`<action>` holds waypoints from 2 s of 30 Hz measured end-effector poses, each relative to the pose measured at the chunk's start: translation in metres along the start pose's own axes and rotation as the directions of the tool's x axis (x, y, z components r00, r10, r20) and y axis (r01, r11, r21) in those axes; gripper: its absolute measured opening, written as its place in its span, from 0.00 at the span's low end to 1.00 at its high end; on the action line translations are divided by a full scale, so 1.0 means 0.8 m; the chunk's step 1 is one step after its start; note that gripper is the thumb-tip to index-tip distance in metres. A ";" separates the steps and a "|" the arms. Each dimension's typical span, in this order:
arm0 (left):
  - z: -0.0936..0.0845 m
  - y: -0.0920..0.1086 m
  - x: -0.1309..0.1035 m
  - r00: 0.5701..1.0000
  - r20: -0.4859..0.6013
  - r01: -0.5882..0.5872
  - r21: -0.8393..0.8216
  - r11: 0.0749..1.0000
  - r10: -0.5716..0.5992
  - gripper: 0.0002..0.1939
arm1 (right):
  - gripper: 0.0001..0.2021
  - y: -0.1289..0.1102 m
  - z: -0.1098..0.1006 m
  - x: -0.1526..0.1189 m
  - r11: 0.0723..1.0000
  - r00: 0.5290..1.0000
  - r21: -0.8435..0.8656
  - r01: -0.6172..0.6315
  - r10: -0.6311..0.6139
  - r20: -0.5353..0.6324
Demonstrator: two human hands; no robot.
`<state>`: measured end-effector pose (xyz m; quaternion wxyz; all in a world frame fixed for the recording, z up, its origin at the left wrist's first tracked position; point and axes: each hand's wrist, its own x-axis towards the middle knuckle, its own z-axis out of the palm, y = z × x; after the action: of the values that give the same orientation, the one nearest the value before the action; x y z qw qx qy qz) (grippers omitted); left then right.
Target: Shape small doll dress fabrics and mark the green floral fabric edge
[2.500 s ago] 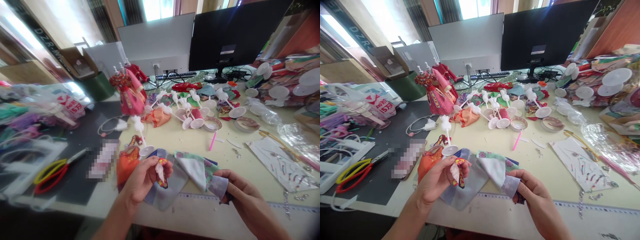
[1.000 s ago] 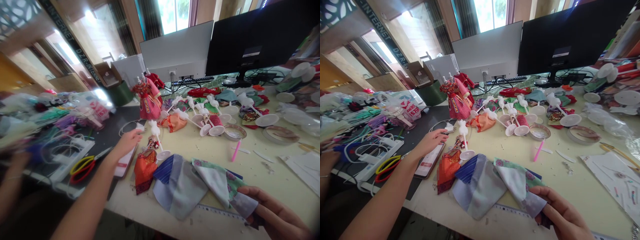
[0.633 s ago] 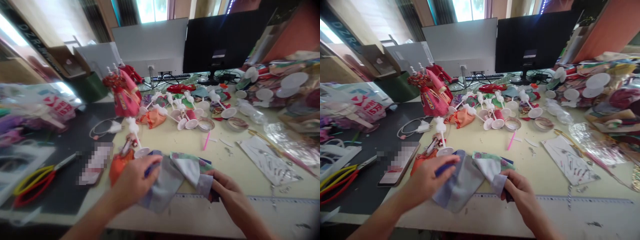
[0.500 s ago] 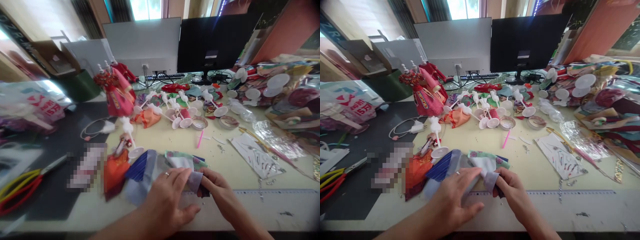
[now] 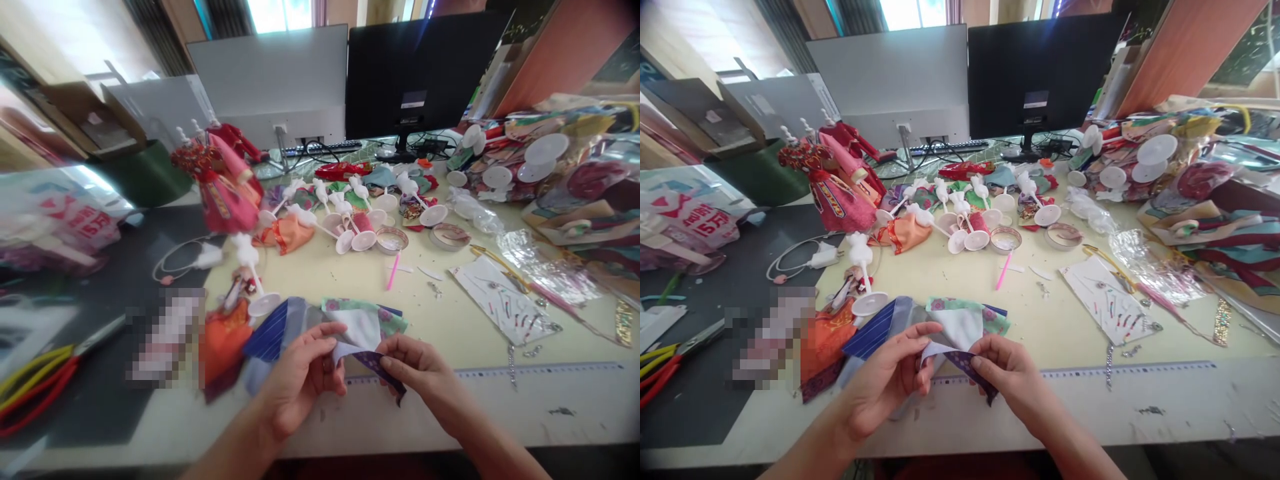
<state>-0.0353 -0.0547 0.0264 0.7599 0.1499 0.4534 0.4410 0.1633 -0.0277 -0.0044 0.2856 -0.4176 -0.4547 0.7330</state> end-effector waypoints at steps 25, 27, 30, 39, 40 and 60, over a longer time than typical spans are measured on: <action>-0.002 -0.018 0.005 0.938 -0.282 -0.201 0.028 0.979 0.201 0.14 | 0.14 0.006 -0.005 -0.005 0.996 0.997 0.067 -0.059 0.055 0.053; -0.005 -0.020 0.005 0.925 -0.292 -0.240 0.051 0.969 0.244 0.13 | 0.14 0.006 -0.005 -0.004 0.998 0.996 0.040 -0.058 0.055 0.064; -0.010 -0.022 0.004 0.885 -0.327 -0.329 0.068 0.942 0.333 0.10 | 0.13 0.007 -0.004 -0.006 0.999 0.996 -0.045 -0.021 0.025 0.088; -0.040 0.012 -0.033 0.781 -0.462 -0.503 -0.068 0.861 0.420 0.11 | 0.08 -0.007 -0.001 -0.024 0.650 0.970 -0.723 0.233 -0.103 0.220; -0.044 0.017 -0.039 0.777 -0.463 -0.506 -0.056 0.861 0.427 0.11 | 0.08 -0.012 0.001 -0.020 0.581 0.962 -0.766 0.274 -0.163 0.220; -0.074 0.036 -0.053 0.596 0.007 -0.386 0.879 0.279 0.803 0.01 | 0.07 -0.125 -0.027 0.017 0.816 0.900 -0.420 0.396 -0.436 0.002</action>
<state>-0.1079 -0.0830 0.0359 0.2399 0.5388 0.6645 0.4589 0.1795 0.0349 0.0763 0.3661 -0.3926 -0.6643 0.5201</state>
